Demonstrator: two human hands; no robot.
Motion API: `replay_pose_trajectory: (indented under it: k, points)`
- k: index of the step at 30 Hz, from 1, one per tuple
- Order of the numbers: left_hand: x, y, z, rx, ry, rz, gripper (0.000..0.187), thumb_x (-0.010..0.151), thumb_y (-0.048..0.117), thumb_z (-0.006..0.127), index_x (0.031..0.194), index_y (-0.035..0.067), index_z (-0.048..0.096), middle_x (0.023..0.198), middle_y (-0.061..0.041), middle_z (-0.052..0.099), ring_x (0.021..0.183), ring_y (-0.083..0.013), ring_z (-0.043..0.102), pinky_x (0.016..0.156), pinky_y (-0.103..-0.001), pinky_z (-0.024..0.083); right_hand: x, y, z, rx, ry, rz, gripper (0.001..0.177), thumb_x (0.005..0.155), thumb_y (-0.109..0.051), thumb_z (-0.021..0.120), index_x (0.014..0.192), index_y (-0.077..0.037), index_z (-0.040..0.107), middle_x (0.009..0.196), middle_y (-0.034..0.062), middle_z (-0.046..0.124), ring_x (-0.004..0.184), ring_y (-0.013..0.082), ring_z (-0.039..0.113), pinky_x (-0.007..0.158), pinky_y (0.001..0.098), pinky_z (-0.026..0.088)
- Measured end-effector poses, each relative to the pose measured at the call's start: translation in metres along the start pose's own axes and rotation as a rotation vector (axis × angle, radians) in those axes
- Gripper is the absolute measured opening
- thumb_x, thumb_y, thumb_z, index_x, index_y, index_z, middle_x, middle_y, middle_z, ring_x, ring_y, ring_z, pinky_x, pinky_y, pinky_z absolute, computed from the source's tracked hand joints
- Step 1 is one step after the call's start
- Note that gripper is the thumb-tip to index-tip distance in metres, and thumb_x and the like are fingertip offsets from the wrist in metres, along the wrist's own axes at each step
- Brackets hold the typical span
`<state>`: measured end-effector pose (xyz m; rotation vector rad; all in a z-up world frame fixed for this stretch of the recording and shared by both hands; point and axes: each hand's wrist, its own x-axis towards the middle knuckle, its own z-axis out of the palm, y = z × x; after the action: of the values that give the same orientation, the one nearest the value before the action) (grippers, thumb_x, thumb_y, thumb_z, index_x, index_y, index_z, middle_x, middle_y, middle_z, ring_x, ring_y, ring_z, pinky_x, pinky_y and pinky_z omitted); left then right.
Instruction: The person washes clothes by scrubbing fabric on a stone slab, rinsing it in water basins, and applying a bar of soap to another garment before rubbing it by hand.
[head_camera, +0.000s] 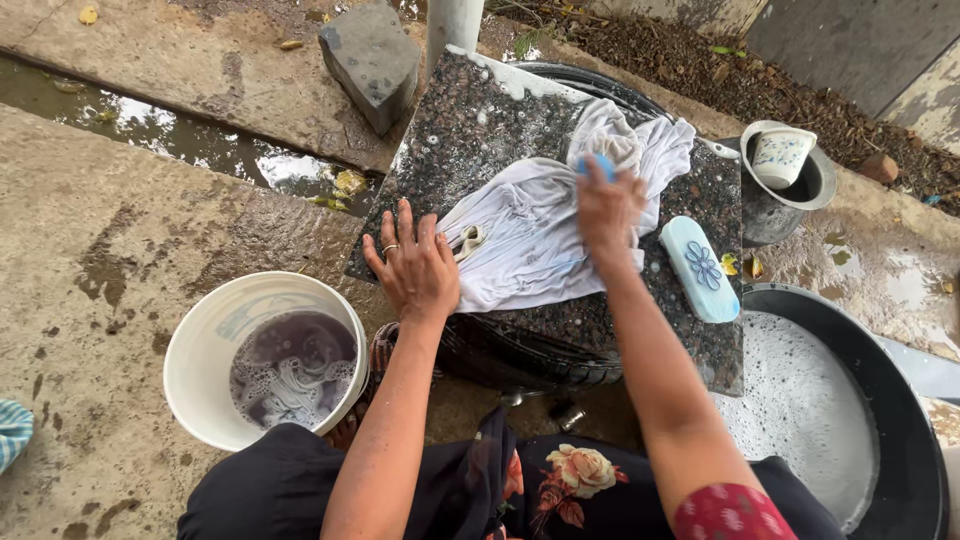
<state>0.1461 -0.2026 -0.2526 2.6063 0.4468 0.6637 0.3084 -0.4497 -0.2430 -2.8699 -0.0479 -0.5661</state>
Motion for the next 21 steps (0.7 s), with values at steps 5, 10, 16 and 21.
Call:
replay_pose_trajectory:
  k: [5,10,16,21]
  points:
    - [0.005,0.002,-0.001,-0.011,0.002,-0.007,0.029,0.098,0.032,0.057,0.122,0.018,0.064,0.155,-0.012,0.048,0.147,-0.0343,0.039,0.120,-0.062,0.014,-0.056,0.014,-0.022,-0.047,0.096,-0.112,0.039,0.101,-0.037,0.064,0.139,-0.029,0.061,0.115,0.0174,0.058,0.107,0.0356,0.051,0.088,0.0555,0.040]
    - [0.013,0.008,-0.003,0.068,-0.007,0.056,0.037,0.094,0.046,0.063,0.116,0.016,0.065,0.143,-0.016,0.054,0.132,-0.0390,0.048,0.107,-0.067,0.021,-0.065,0.003,-0.030,0.021,0.166,-0.114,0.052,0.099,-0.038,0.069,0.148,-0.024,0.057,0.120,0.0178,0.058,0.111,0.0368,0.051,0.093,0.0562,0.038]
    - [0.081,0.057,0.034,-0.105,-0.137,0.160,0.041,0.089,0.038,0.068,0.122,0.013,0.066,0.126,-0.013,0.063,0.118,-0.0333,0.058,0.095,-0.058,0.041,-0.063,0.007,-0.025,0.070,0.261,-0.122,0.079,0.090,-0.039,0.074,0.153,-0.007,0.040,0.122,0.0203,0.057,0.111,0.0381,0.051,0.093,0.0541,0.039]
    - [0.108,0.088,0.081,0.124,-0.223,0.302,0.021,0.092,0.027,0.067,0.108,0.014,0.071,0.118,-0.009,0.066,0.111,-0.0320,0.065,0.089,-0.050,0.050,-0.060,0.007,-0.024,0.030,0.164,-0.028,0.089,0.082,-0.041,0.077,0.149,0.000,0.036,0.118,0.0247,0.055,0.106,0.0382,0.052,0.087,0.0534,0.041]
